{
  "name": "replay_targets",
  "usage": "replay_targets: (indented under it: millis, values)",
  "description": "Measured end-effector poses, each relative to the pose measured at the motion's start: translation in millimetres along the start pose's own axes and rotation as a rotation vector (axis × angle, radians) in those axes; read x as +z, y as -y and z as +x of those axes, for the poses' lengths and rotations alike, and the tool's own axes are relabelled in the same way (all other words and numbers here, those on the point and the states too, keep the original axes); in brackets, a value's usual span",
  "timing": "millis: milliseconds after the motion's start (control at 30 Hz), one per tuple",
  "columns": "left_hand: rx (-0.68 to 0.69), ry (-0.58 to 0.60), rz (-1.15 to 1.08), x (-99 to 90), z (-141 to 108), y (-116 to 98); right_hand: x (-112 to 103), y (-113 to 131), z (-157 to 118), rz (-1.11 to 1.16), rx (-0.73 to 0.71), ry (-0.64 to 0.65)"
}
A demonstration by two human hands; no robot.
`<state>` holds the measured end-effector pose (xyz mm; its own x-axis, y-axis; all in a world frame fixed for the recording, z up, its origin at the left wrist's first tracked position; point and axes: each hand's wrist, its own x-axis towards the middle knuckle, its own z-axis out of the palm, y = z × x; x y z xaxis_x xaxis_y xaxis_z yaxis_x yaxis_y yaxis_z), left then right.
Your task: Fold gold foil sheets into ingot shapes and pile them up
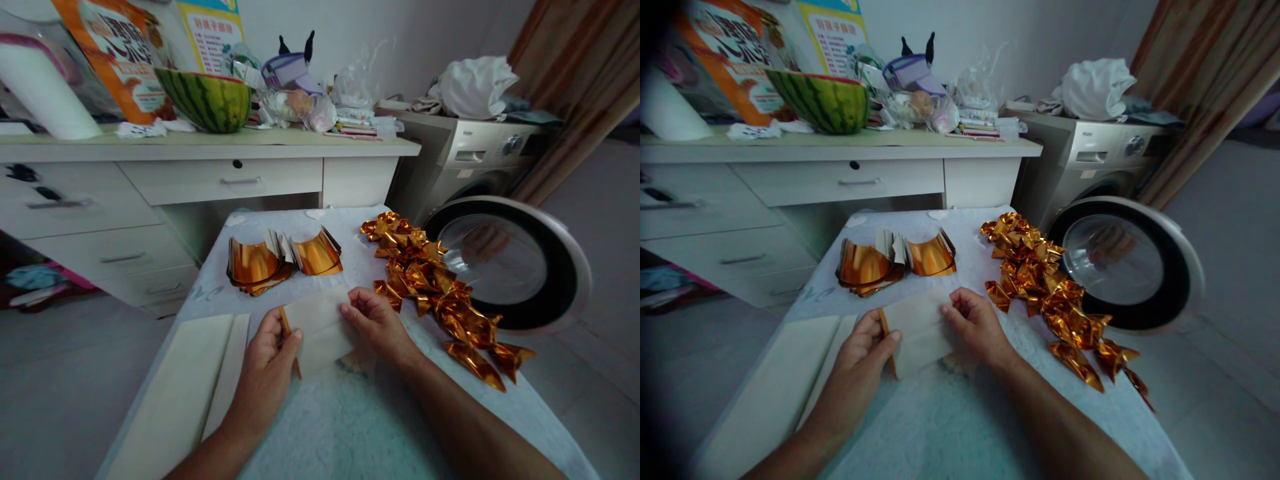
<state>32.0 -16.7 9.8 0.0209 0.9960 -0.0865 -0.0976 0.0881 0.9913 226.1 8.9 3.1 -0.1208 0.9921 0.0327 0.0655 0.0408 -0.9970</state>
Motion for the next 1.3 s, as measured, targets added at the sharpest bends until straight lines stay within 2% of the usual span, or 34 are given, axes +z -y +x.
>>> replay_targets:
  millis: [100,233,400,500,600,767,833,900,1033,1100,1233,1300]
  values:
    - [-0.015,-0.011,-0.032,0.1,0.8,2.3,-0.4,-8.1,4.0,-0.042,0.007,-0.050]
    - [0.017,-0.030,0.012,-4.5,2.9,6.2,0.5,-8.3,4.0,-0.255,0.000,-0.097]
    - [0.190,0.053,0.459,-12.5,7.8,6.8,4.4,-4.0,1.5,-0.528,-0.054,-0.157]
    - [0.301,0.097,0.691,-14.6,9.8,7.5,4.5,-5.3,2.3,-0.603,-0.086,-0.121]
    - [0.383,0.092,0.916,-14.9,9.4,9.7,3.7,-6.2,3.3,-0.633,-0.114,-0.068]
    - [0.413,0.044,1.157,-14.1,5.6,12.1,3.6,-5.0,2.7,-0.694,-0.123,-0.025]
    - [0.446,0.011,1.197,-13.5,4.6,13.3,3.4,-4.7,2.3,-0.746,-0.135,-0.017]
    - [0.499,0.029,1.183,-13.1,5.0,15.8,2.8,-4.9,2.4,-0.794,-0.141,-0.015]
    - [0.559,0.289,1.063,-13.1,8.3,24.0,0.9,-7.2,3.9,-0.854,-0.153,-0.003]
    - [0.536,0.358,1.050,-12.9,9.5,26.9,-1.0,-7.9,4.5,-0.876,-0.162,0.012]
    - [0.509,0.358,1.073,-11.1,9.2,26.4,-7.3,-2.4,1.9,-0.883,-0.186,0.041]
    - [0.505,0.350,1.065,-10.3,8.3,24.4,-10.7,3.7,-1.3,-0.885,-0.223,0.126]
